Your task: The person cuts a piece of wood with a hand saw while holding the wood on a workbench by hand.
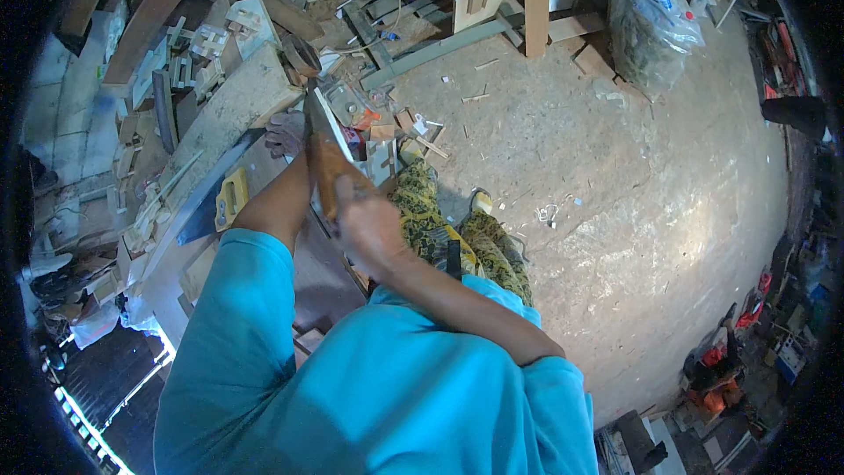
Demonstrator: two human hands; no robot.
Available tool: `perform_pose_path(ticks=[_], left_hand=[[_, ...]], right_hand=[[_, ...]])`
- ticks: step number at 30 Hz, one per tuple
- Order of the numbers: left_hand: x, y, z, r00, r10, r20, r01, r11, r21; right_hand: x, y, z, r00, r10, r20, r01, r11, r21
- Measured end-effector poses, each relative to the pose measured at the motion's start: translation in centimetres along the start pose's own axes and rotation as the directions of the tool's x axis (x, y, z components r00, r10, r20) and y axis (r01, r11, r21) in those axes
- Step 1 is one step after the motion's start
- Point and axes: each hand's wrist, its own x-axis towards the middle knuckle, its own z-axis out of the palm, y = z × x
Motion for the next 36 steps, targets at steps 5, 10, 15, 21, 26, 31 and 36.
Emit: perform_pose_path(ticks=[5,10,15,21,26,31,36], left_hand=[[-0.7,-0.4,-1.6,1.000,0.025,0.002,-0.025,0.996,0.082],[-0.2,-0.2,-1.4,1.000,0.025,0.000,-0.025,0.999,0.035],[0.5,-0.9,1.7,0.992,0.049,-0.117,-0.042,0.997,0.061],[-0.6,-1.6,-1.1,0.959,0.245,0.143,-0.225,0.964,-0.144],[-0.9,-1.1,-1.3,0.967,0.237,0.093,-0.238,0.971,0.005],[-0.5,-0.7,0.6,0.983,0.184,-0.009,-0.180,0.972,0.149],[-1.1,-0.9,-2.8,0.971,0.237,0.036,-0.238,0.971,0.019]], right_hand=[[-0.2,0.3,-1.1,0.998,-0.026,-0.060,0.029,0.998,0.049],[-3.1,-0.2,-2.2,0.993,-0.066,-0.094,0.075,0.992,0.100],[-0.8,0.6,-0.1,0.999,-0.035,0.007,0.035,0.998,0.061],[0.1,1.1,-0.5,0.998,-0.065,-0.019,0.067,0.989,0.130],[-0.1,0.8,-1.0,0.997,-0.073,0.005,0.071,0.983,0.171],[-1.9,-0.1,-1.5,0.999,-0.049,-0.014,0.051,0.991,0.122],[-5.0,-1.1,-4.2,1.000,-0.018,-0.007,0.018,0.999,0.039]])
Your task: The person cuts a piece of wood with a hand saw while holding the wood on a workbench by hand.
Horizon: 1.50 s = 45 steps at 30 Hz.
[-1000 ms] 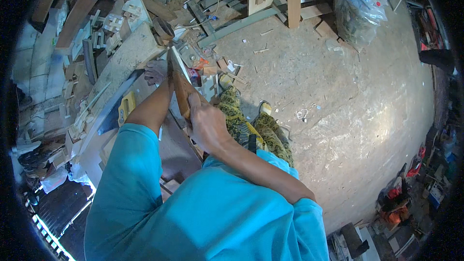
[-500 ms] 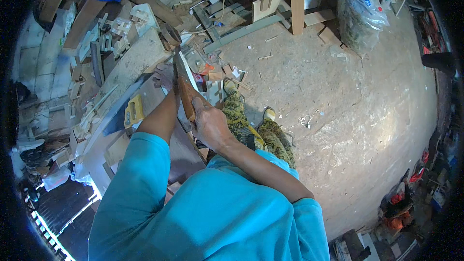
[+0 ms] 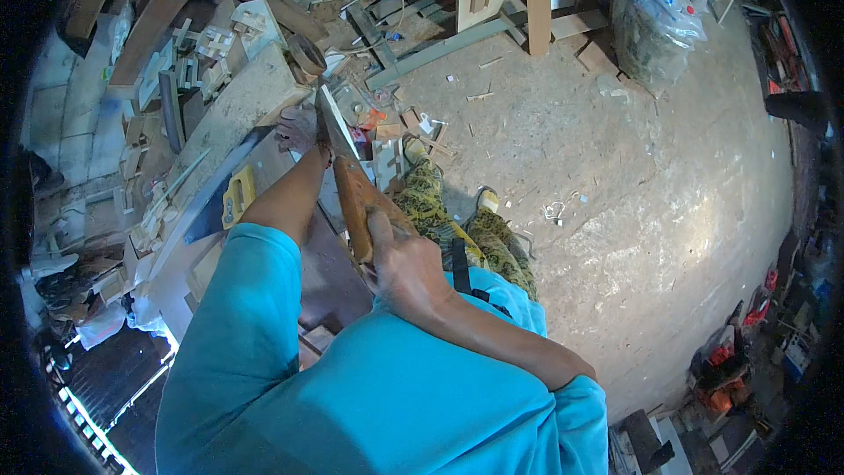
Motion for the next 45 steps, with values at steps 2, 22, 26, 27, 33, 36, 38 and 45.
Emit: perform_pose_path(ticks=[2,22,26,27,33,36,38,45], left_hand=[[0.0,-0.4,0.0,1.000,-0.010,-0.007,0.010,1.000,0.005],[3.2,0.2,1.9,0.939,-0.005,0.344,-0.004,1.000,0.027],[4.6,0.9,-2.4,0.689,-0.122,0.715,0.005,0.987,0.163],[4.6,1.2,-3.9,0.605,-0.155,0.781,0.000,0.981,0.194],[0.7,-0.1,3.0,0.995,-0.003,0.102,-0.008,0.994,0.107],[0.1,0.3,1.5,1.000,-0.017,0.000,0.017,1.000,-0.003],[0.7,0.1,2.1,0.999,-0.027,-0.033,0.029,0.998,0.057],[2.5,1.6,-2.1,0.933,-0.028,0.359,-0.037,0.984,0.175]], right_hand=[[1.7,-0.1,1.1,0.998,-0.047,-0.035,0.047,0.999,0.007],[5.1,2.1,4.7,0.988,-0.038,-0.150,0.047,0.997,0.060],[0.9,0.5,1.4,0.999,0.027,-0.027,-0.027,1.000,-0.002],[-0.1,1.1,1.1,0.997,-0.021,-0.068,0.023,0.999,0.027],[4.8,2.1,4.2,0.991,-0.065,-0.116,0.064,0.998,-0.016],[4.7,2.3,3.5,0.990,-0.047,-0.136,0.042,0.998,-0.039],[3.3,1.4,1.4,0.991,-0.062,-0.117,0.067,0.997,0.037],[1.4,0.6,0.5,0.999,-0.018,-0.032,0.017,0.999,-0.050]])
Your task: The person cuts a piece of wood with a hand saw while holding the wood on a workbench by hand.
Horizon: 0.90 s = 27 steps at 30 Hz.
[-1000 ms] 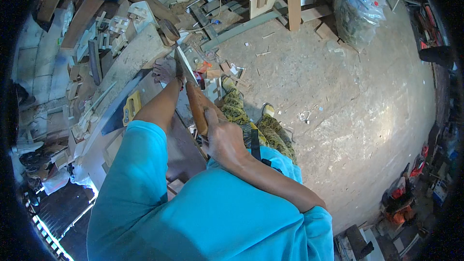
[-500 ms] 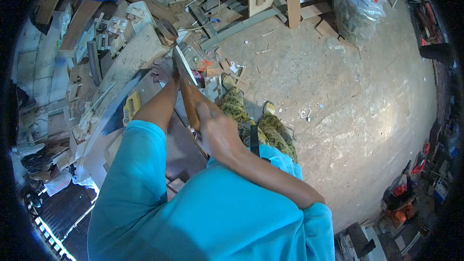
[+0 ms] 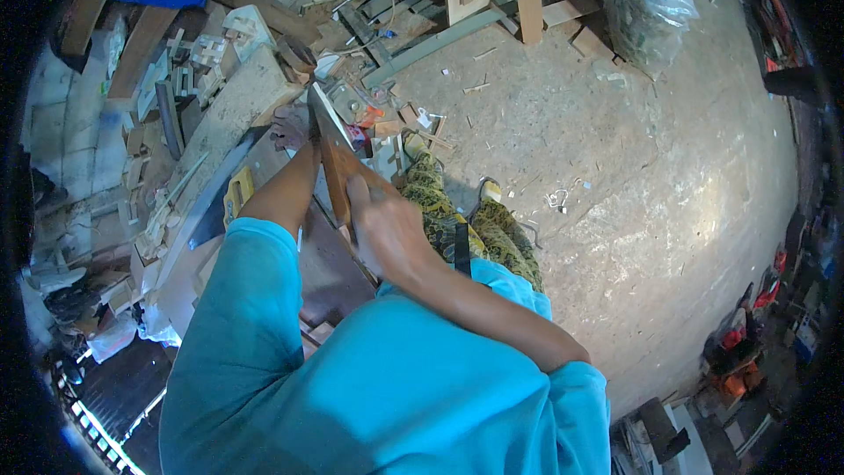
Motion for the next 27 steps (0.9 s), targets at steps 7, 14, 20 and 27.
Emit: perform_pose_path(ticks=[7,14,20,27], left_hand=[[0.5,-1.1,6.3,0.931,-0.083,-0.355,-0.008,0.969,-0.247],[-1.5,0.4,2.7,0.924,-0.079,-0.373,0.026,0.989,-0.146],[1.0,-0.9,6.6,0.919,-0.066,-0.388,0.024,0.993,-0.112],[-1.5,-0.6,2.5,0.913,-0.064,-0.402,-0.006,0.985,-0.170]], right_hand=[[0.7,1.0,0.9,0.999,0.031,-0.018,-0.030,0.999,0.040],[1.4,1.5,1.7,0.998,0.052,0.045,-0.052,0.999,0.007],[1.8,0.9,3.1,0.999,0.022,-0.032,-0.020,0.997,0.072],[2.1,0.8,3.0,0.998,0.045,-0.044,-0.041,0.996,0.074]])
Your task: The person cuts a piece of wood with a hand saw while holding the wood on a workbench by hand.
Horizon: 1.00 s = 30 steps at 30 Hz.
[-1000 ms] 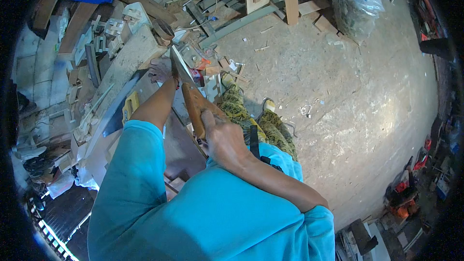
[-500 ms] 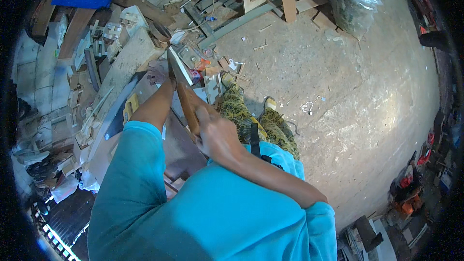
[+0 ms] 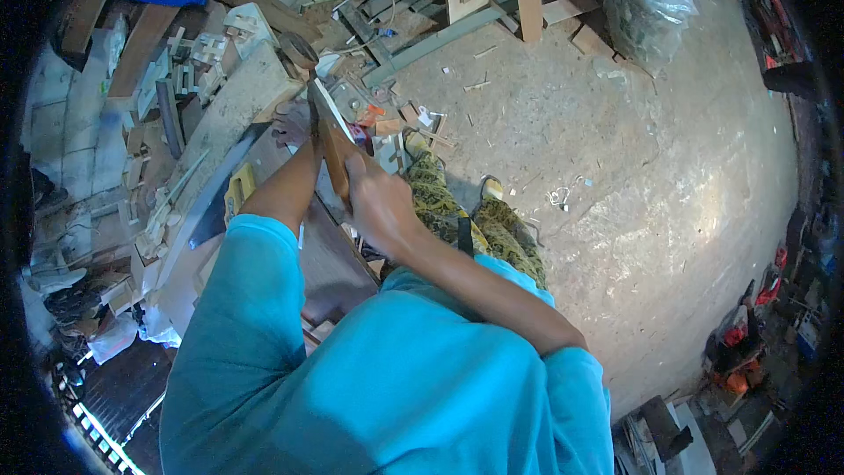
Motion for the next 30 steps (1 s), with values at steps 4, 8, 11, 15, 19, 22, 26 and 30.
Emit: perform_pose_path(ticks=[4,8,11,15,19,22,26,30], left_hand=[[-0.1,-0.1,0.9,1.000,0.005,-0.002,-0.005,0.996,0.084],[-0.6,-1.2,2.2,1.000,0.003,-0.002,-0.002,0.990,0.143],[0.2,-0.6,2.7,0.997,-0.025,-0.073,0.026,1.000,0.005],[0.4,-0.2,4.7,0.994,-0.005,-0.113,-0.006,0.995,-0.102],[0.1,0.1,3.1,0.992,-0.005,-0.122,0.014,0.998,0.066],[-0.3,-1.3,1.9,0.999,-0.022,-0.027,0.022,0.999,-0.023],[3.9,2.5,-4.4,0.632,-0.142,0.762,-0.068,0.969,0.237],[0.5,-0.8,5.6,0.964,-0.046,-0.260,0.089,0.984,0.156]], right_hand=[[1.7,0.8,2.3,0.997,-0.045,-0.068,0.041,0.998,-0.056],[-3.0,-0.1,-1.4,0.998,0.019,-0.052,-0.017,0.999,0.045],[-3.8,0.4,-1.9,0.997,-0.075,-0.011,0.075,0.996,0.037],[0.5,0.7,1.3,0.998,-0.063,-0.003,0.063,0.997,-0.044],[-0.7,1.5,0.6,0.997,-0.024,-0.075,0.029,0.998,0.060],[-5.0,0.6,-2.2,0.999,-0.046,-0.026,0.047,0.997,0.059],[-3.0,0.5,-1.5,0.996,0.063,0.068,-0.057,0.995,-0.079],[0.8,0.4,2.0,0.999,-0.028,0.016,0.028,0.999,-0.016]])
